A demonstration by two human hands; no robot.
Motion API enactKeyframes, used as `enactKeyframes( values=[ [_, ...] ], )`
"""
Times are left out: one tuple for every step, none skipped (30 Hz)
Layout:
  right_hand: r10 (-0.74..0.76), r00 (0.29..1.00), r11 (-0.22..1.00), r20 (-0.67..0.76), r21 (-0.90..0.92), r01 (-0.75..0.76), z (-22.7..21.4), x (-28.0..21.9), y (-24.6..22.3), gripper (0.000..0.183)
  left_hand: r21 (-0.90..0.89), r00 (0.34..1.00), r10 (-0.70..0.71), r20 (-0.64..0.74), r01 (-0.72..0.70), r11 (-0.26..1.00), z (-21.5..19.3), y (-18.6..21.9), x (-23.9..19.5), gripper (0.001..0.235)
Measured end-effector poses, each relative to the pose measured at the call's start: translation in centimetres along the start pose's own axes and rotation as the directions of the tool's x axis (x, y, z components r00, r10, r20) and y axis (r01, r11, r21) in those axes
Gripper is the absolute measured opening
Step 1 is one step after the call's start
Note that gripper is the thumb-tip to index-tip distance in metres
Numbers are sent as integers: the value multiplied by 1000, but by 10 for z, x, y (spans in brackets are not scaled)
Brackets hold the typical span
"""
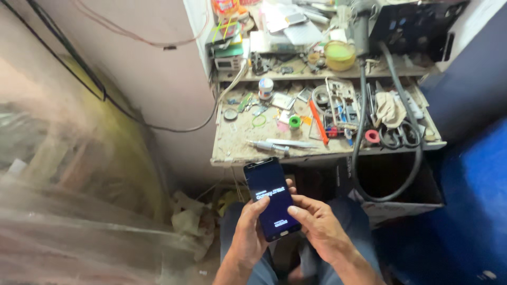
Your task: The person applies a small amount of liquid to the motherboard, then installs a new battery into the phone chassis and reconnects the battery connector. The person then attaches the screen assembly and powers on the device to confirm operation.
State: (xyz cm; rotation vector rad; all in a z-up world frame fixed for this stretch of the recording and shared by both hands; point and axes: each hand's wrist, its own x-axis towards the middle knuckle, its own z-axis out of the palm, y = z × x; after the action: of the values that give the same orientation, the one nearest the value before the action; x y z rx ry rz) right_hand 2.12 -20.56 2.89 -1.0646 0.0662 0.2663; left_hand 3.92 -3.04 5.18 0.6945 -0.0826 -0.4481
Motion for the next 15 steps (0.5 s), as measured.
enactKeyframes(
  values=[
    [-2, 1000, 1000, 11, 10, 2, 1, 5, -2, 36, -4, 1000, -6, 25, 6, 1000, 3, 2, 5, 64],
    [-9, 999, 1000, 32, 17, 8, 0, 8, -2, 36, -29, 1000, -10, 30, 11, 1000, 4, 3, 9, 64],
    [-15, 998, 1000, 53, 25, 13, -1, 12, -2, 36, -55, 999, -14, 35, 16, 998, 5, 5, 13, 64],
    [-19, 997, 999, 75, 34, 17, -2, 16, -2, 36, -79, 999, -18, 38, 21, 997, 6, 9, 15, 65],
    [-13, 999, 1000, 44, -3, 13, -3, 17, 1, 38, -89, 999, -38, 34, 41, 995, 7, 13, 16, 65],
    [-11, 1000, 999, 15, -45, 12, -7, 16, 3, 39, -99, 998, -53, 35, 56, 993, 8, 17, 16, 65],
    [-11, 1000, 996, -15, -86, 10, -12, 16, 6, 40, -110, 997, -67, 37, 71, 991, 8, 21, 17, 66],
    [-13, 999, 990, -34, -139, 8, -22, 16, 10, 41, -112, 997, -79, 15, 80, 990, 8, 25, 19, 65],
    [-17, 998, 982, -53, -191, 6, -33, 16, 16, 41, -115, 996, -91, -7, 90, 989, 7, 29, 21, 65],
    [-21, 997, 970, -69, -244, 4, -47, 19, 24, 42, -118, 995, -99, -30, 95, 988, 4, 34, 24, 64],
    [-3, 994, 963, -108, -269, -27, -62, 24, 36, 42, -94, 998, -53, -17, 51, 994, 1, 39, 27, 63],
    [16, 989, 953, -150, -297, -60, -80, 29, 51, 43, -75, 1000, -7, -2, 7, 997, -3, 42, 30, 62],
    [31, 981, 942, -192, -323, -93, -101, 36, 67, 44, -56, 999, 39, 12, -38, 998, -7, 46, 34, 61],
    [54, 973, 917, -224, -374, -137, -121, 38, 86, 43, -44, 997, 81, 3, -80, 996, -12, 49, 34, 61],
    [74, 964, 888, -256, -423, -181, -141, 39, 104, 42, -31, 992, 122, -6, -123, 992, -16, 53, 35, 61]
  ],
)
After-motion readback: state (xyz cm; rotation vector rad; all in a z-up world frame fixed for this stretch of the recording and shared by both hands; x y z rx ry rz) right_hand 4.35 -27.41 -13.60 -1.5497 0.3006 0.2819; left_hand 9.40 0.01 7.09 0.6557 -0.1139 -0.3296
